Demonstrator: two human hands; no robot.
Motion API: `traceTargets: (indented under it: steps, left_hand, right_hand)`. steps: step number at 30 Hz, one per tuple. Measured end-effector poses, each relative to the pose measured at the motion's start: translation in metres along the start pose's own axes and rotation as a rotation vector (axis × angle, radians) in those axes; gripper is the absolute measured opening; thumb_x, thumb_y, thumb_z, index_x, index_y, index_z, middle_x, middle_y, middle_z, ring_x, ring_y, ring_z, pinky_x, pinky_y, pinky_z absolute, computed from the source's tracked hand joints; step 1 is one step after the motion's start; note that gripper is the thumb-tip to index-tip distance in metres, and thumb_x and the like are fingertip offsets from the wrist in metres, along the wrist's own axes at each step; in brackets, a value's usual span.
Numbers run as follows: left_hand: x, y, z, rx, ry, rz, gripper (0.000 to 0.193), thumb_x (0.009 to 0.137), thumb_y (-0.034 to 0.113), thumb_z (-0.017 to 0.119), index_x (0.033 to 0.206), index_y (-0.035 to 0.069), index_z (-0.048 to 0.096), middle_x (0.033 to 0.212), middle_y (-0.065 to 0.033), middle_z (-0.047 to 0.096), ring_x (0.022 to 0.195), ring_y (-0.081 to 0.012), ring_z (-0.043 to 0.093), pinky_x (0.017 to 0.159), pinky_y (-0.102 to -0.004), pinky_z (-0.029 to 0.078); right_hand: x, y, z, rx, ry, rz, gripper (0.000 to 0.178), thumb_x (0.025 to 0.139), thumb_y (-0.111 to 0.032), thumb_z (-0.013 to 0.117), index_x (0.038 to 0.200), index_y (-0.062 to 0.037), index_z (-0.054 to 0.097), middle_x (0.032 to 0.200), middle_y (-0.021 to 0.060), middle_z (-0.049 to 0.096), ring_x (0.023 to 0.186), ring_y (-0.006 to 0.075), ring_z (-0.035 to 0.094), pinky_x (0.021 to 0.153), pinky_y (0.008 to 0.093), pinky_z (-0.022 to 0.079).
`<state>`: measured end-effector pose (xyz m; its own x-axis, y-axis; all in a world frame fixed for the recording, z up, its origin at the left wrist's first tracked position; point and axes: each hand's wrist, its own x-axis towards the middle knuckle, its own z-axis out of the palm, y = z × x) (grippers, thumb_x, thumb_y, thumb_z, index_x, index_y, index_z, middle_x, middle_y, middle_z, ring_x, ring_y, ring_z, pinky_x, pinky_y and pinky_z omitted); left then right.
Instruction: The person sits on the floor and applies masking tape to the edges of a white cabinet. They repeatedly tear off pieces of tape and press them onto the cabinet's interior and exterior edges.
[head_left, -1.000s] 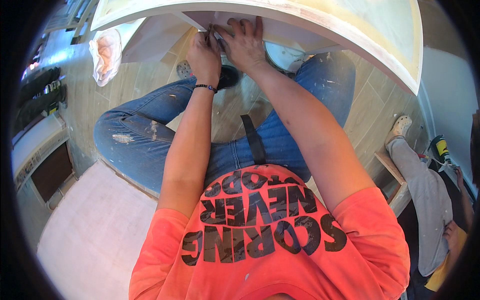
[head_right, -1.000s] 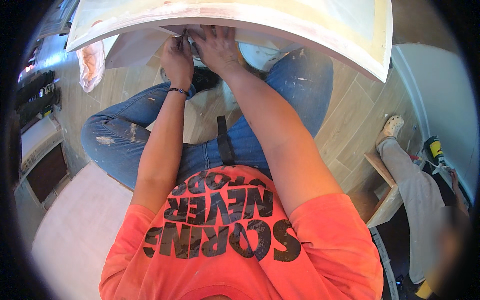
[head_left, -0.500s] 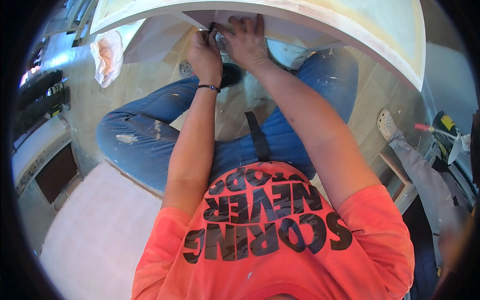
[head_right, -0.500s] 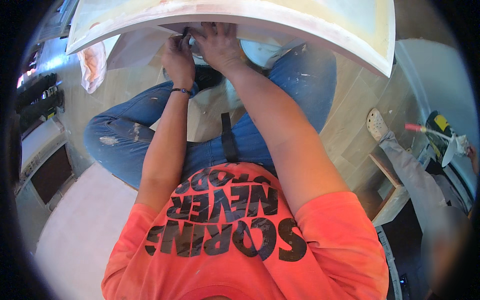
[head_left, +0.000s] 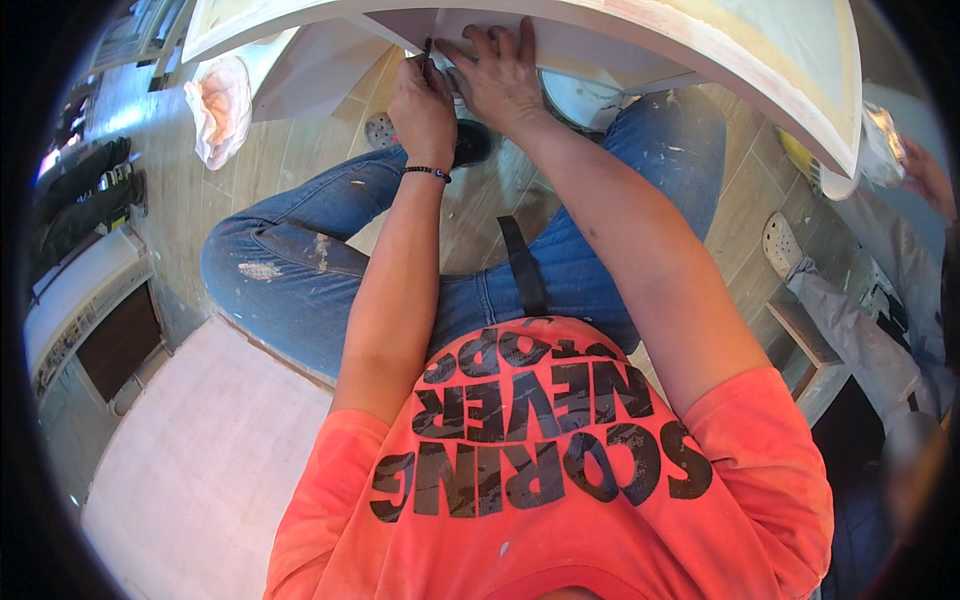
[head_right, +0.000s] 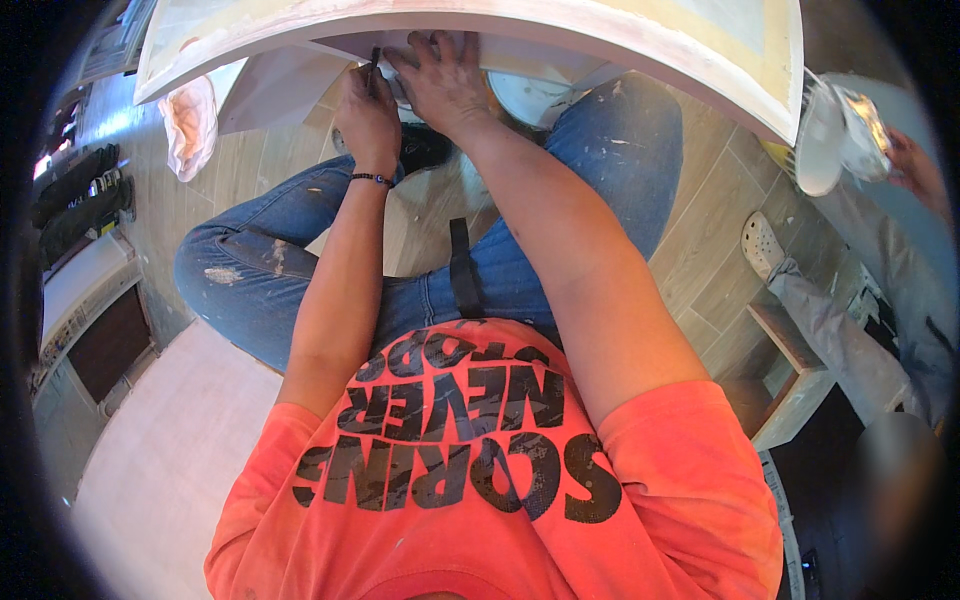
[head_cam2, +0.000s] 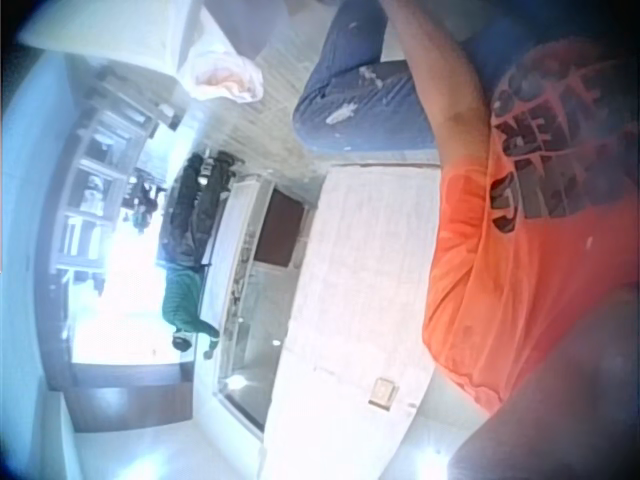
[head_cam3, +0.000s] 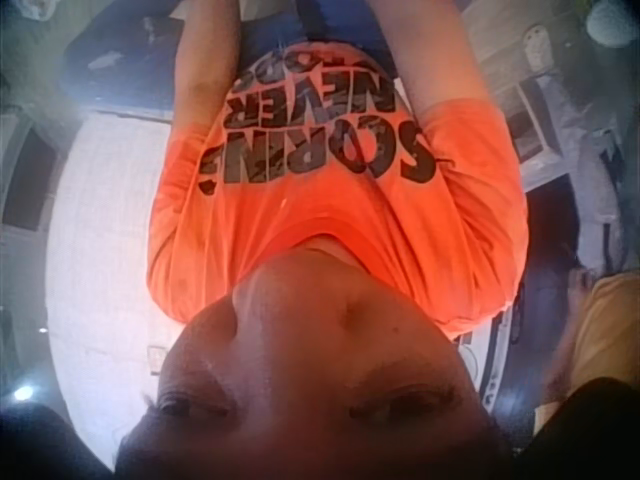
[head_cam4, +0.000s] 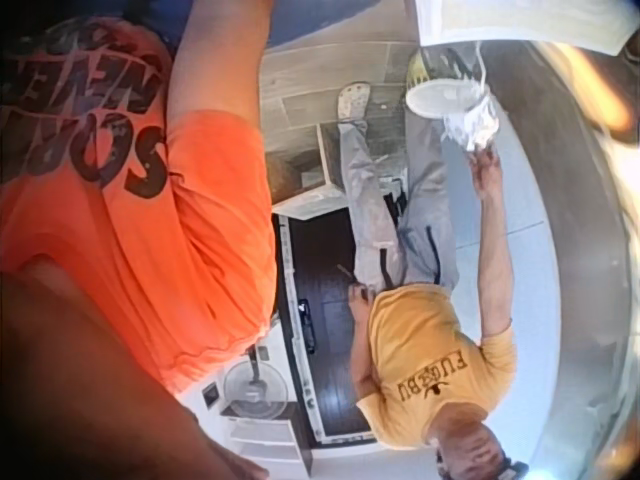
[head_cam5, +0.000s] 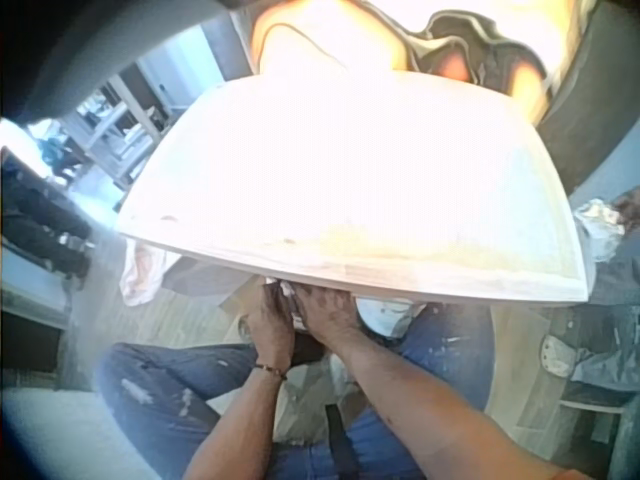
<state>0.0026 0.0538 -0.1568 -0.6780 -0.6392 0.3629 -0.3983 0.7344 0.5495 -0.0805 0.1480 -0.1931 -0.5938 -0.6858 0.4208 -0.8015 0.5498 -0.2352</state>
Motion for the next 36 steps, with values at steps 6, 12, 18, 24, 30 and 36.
traceTargets:
  steps: [6,12,18,24,30,36]
  left_hand:
    - [0.0014,-0.0003,0.0010,0.021,0.004,0.001,0.014,0.102,0.017,0.061,0.106,0.004,0.063,0.094,-0.0216,0.071,0.084,-0.0441,0.069,0.071,-0.0515,0.054]
    - [0.0031,-0.0004,0.0002,0.038,0.003,0.015,0.013,0.101,0.017,0.062,0.104,0.005,0.063,0.091,-0.0219,0.071,0.081,-0.0446,0.069,0.069,-0.0520,0.054]
    - [0.0048,-0.0024,0.0005,0.035,-0.002,0.023,0.012,0.100,0.016,0.061,0.101,0.004,0.062,0.088,-0.0226,0.070,0.080,-0.0447,0.068,0.069,-0.0526,0.054]
    - [0.0045,-0.0032,0.0008,0.018,0.007,0.027,0.012,0.100,0.015,0.062,0.101,0.004,0.061,0.087,-0.0227,0.070,0.080,-0.0449,0.068,0.070,-0.0529,0.054]
    - [0.0050,0.0005,-0.0013,0.010,0.000,0.017,0.011,0.099,0.015,0.062,0.102,0.004,0.062,0.090,-0.0233,0.071,0.081,-0.0450,0.069,0.070,-0.0530,0.054]
    - [0.0048,-0.0018,-0.0003,0.014,0.003,0.018,0.011,0.099,0.015,0.062,0.103,0.005,0.062,0.090,-0.0232,0.071,0.080,-0.0453,0.069,0.069,-0.0531,0.054]
  right_hand:
    - [-0.0001,-0.0009,0.0007,-0.013,-0.008,0.008,0.049,0.091,-0.036,0.070,0.140,-0.0345,0.064,0.134,0.0035,0.050,0.128,0.0323,0.043,0.117,0.0725,0.021]
    - [0.0007,-0.0010,-0.0011,-0.031,-0.007,0.000,0.049,0.092,-0.036,0.069,0.140,-0.0347,0.063,0.134,0.0033,0.050,0.128,0.0323,0.043,0.117,0.0726,0.021]
    - [0.0003,-0.0024,-0.0024,-0.021,0.014,0.004,0.043,0.093,-0.033,0.065,0.135,-0.0313,0.067,0.135,0.0031,0.057,0.127,0.0309,0.046,0.115,0.0704,0.025]
    - [0.0010,-0.0027,-0.0042,-0.027,0.021,-0.003,0.043,0.092,-0.032,0.065,0.135,-0.0313,0.067,0.133,0.0030,0.058,0.126,0.0305,0.047,0.116,0.0717,0.024]
    - [0.0015,-0.0020,-0.0042,-0.019,0.027,0.000,0.043,0.092,-0.032,0.065,0.135,-0.0312,0.067,0.131,0.0030,0.058,0.125,0.0303,0.048,0.116,0.0719,0.023]
    - [0.0016,-0.0021,-0.0044,-0.015,0.028,-0.002,0.042,0.092,-0.032,0.065,0.134,-0.0315,0.067,0.131,0.0028,0.058,0.125,0.0303,0.049,0.116,0.0709,0.024]
